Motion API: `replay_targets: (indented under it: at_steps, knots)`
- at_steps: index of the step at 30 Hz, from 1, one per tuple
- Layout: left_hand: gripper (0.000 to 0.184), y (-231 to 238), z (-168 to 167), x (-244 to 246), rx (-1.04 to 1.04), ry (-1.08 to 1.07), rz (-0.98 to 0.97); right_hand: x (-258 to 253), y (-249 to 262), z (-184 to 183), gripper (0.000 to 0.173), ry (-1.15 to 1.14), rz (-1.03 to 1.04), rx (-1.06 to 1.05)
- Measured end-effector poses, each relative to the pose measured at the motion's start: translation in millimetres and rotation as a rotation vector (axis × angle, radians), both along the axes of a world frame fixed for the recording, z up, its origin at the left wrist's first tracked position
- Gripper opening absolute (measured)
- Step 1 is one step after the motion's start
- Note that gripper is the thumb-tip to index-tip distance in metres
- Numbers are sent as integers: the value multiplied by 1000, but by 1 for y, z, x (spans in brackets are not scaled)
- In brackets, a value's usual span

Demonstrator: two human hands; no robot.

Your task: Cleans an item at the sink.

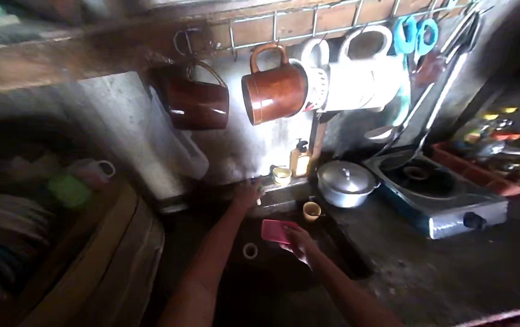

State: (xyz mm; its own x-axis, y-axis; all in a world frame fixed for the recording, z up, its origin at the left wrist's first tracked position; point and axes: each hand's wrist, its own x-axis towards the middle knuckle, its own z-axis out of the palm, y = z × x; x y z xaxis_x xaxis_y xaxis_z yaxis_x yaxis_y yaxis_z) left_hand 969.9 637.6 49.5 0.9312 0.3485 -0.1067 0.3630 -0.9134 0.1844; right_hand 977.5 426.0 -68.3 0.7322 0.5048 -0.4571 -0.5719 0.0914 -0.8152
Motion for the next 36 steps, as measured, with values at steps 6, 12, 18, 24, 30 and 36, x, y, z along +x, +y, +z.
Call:
replay_targets:
  at_steps: [6,12,18,24,30,36]
  knots:
    - [62,1,-7,17,79,1,16,29,42,-15,34,-14,29,-68]
    - [62,20,-29,7,-408,-302,166,38,72,-21,37,30,79,-64]
    - [47,32,-147,-14,-639,-370,224,44,80,-28,38,72,128,-10]
    - [45,6,-167,-6,-1082,-480,392,42,80,-34,37,79,98,43]
    - [30,6,-168,-3,-1427,-538,543,49,58,-53,36,65,25,129]
    - [25,1,-170,-3,-1299,-594,504,45,52,-59,34,127,-6,203]
